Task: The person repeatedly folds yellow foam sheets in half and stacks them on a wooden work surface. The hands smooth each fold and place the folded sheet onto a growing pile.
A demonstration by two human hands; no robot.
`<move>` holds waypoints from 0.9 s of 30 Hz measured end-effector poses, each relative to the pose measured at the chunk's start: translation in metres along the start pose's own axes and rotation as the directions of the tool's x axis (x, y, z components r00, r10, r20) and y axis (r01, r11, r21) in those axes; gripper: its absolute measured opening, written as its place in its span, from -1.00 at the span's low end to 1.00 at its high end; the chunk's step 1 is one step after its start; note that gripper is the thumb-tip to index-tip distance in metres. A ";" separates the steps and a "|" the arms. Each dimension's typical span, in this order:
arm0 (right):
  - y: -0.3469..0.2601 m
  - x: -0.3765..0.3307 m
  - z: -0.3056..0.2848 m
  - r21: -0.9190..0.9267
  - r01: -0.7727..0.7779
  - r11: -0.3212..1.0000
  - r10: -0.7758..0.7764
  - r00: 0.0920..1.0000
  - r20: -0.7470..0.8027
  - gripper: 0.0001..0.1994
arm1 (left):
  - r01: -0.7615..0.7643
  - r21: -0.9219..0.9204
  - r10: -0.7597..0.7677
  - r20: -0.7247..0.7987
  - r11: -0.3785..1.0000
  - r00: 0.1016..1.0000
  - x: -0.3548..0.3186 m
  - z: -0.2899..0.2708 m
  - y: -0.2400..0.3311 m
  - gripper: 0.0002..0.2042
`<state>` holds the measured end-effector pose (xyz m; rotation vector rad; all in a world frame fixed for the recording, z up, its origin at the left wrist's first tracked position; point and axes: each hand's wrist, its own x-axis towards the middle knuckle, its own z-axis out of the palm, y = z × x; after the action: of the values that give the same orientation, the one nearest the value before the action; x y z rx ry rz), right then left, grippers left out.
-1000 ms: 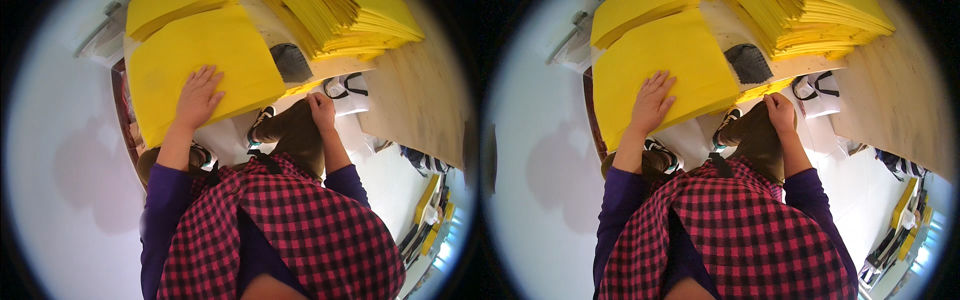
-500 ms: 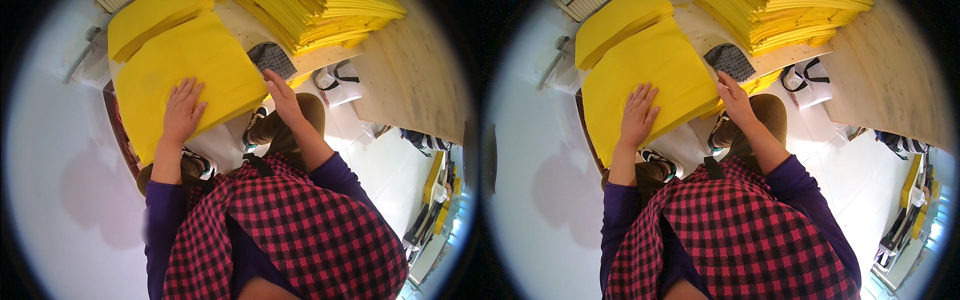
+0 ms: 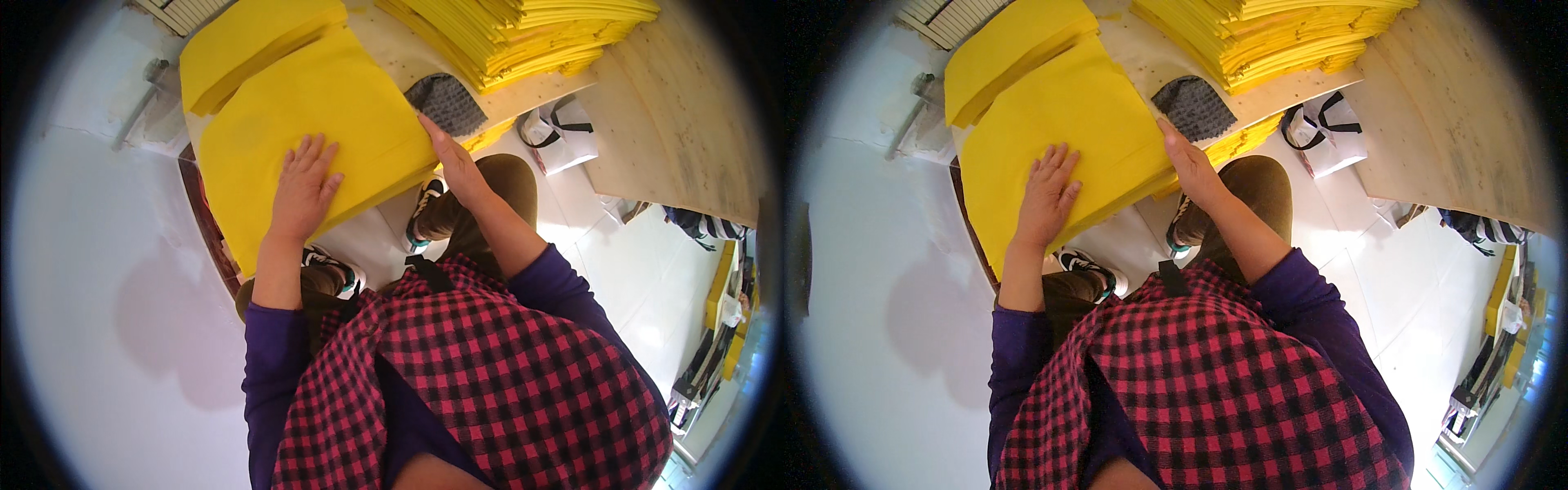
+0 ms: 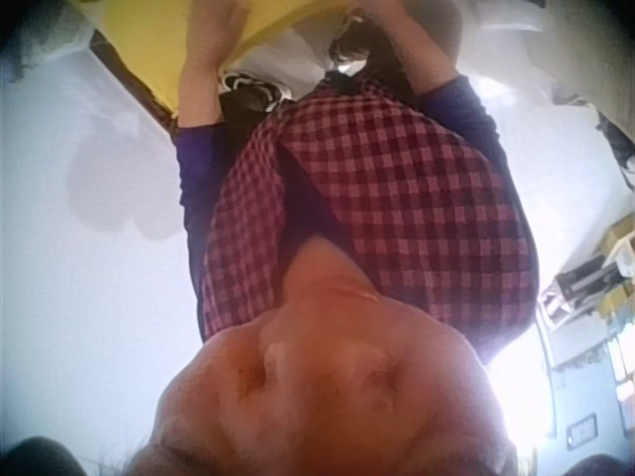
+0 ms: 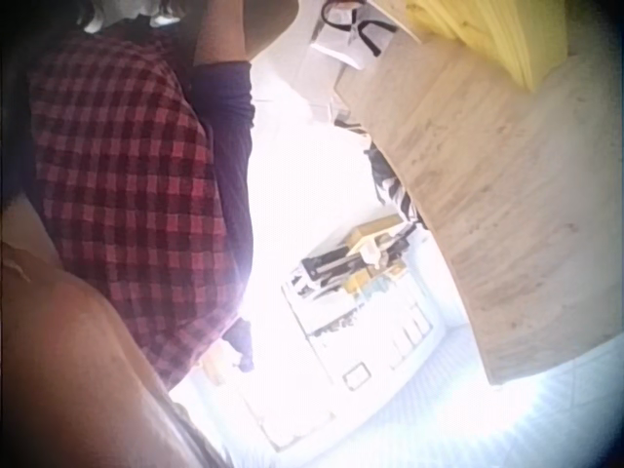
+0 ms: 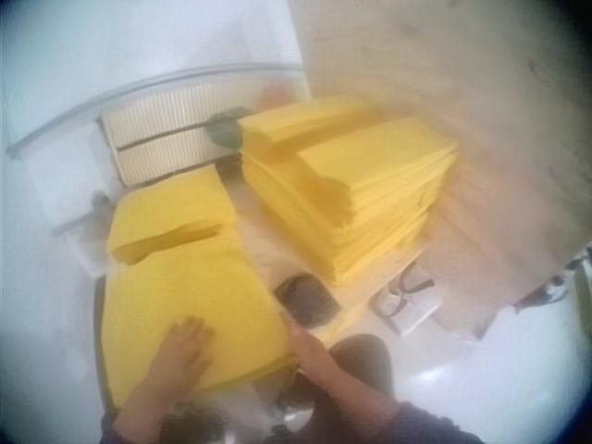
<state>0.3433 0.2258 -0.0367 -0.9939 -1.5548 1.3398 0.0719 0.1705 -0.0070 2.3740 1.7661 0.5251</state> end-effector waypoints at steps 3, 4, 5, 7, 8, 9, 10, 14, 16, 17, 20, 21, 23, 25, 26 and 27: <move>-0.001 -0.001 0.000 0.010 0.008 1.000 -0.008 1.000 0.002 -0.33 | 0.001 0.012 -0.001 0.003 1.000 1.000 0.002 0.000 0.003 -0.54; -0.001 -0.001 0.000 0.006 0.009 1.000 -0.009 1.000 0.004 -0.33 | 0.001 0.013 -0.001 0.005 1.000 1.000 0.002 -0.001 0.004 -0.54; -0.001 -0.001 0.000 0.006 0.013 1.000 -0.013 1.000 0.008 -0.33 | 0.002 0.013 -0.002 0.008 1.000 1.000 0.002 -0.002 0.005 -0.54; -0.002 -0.002 -0.001 0.006 0.017 1.000 -0.017 1.000 0.015 -0.33 | 0.003 0.033 -0.003 0.007 0.999 1.000 0.001 -0.006 0.006 -0.54; -0.002 -0.002 -0.001 0.002 0.018 1.000 -0.018 1.000 0.016 -0.33 | 0.008 0.044 -0.009 0.012 0.999 1.000 0.001 -0.008 0.007 -0.54; -0.002 -0.001 -0.001 0.000 0.016 1.000 -0.016 1.000 0.016 -0.33 | 0.001 0.044 -0.001 0.015 0.999 1.000 0.000 -0.011 0.007 -0.54; -0.001 -0.001 -0.001 0.002 0.017 1.000 -0.017 1.000 0.013 -0.33 | -0.002 0.046 0.001 0.024 0.999 1.000 0.000 -0.014 0.008 -0.54; 0.000 -0.001 -0.001 0.014 0.023 1.000 -0.023 1.000 0.015 -0.33 | -0.022 0.048 0.020 0.038 0.999 0.999 0.004 -0.020 0.011 -0.53; 0.001 -0.001 -0.001 0.013 0.013 1.000 -0.013 1.000 0.008 -0.33 | -0.054 0.039 0.053 0.028 0.998 0.998 0.008 -0.017 0.012 -0.53; 0.001 -0.002 -0.001 0.021 0.020 1.000 -0.021 1.000 0.017 -0.33 | -0.097 0.037 0.097 -0.007 0.995 0.995 0.010 -0.015 0.012 -0.53; 0.004 -0.003 -0.004 0.010 0.016 1.000 -0.016 1.000 0.021 -0.34 | -0.047 -0.050 0.049 0.035 0.998 0.998 0.014 -0.009 0.010 -0.53; 0.005 -0.003 -0.005 -0.014 0.022 1.000 -0.021 1.000 0.020 -0.35 | -0.051 -0.049 0.053 0.037 0.997 0.998 0.014 -0.006 0.009 -0.53; 0.010 -0.003 -0.006 -0.056 0.018 0.998 -0.017 1.000 0.009 -0.38 | -0.045 -0.042 0.047 0.047 0.998 0.998 0.014 -0.002 0.006 -0.53; 0.014 -0.004 -0.006 -0.081 0.005 0.997 -0.006 1.000 -0.005 -0.41 | -0.062 -0.054 0.064 0.027 0.997 0.998 0.013 0.000 0.004 -0.53; 0.017 -0.004 -0.005 -0.088 -0.002 0.996 0.000 1.000 -0.022 -0.42 | -0.064 -0.058 0.065 0.022 0.996 0.998 0.012 0.001 0.003 -0.52; 0.019 -0.003 -0.002 -0.087 0.002 0.996 -0.006 0.999 -0.038 -0.42 | -0.061 -0.066 0.063 0.018 0.996 0.998 0.012 0.002 0.002 -0.52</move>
<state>0.3474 0.2263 -0.0560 -1.0630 -1.5969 1.2523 0.0774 0.1813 -0.0060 2.3876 1.6459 0.5564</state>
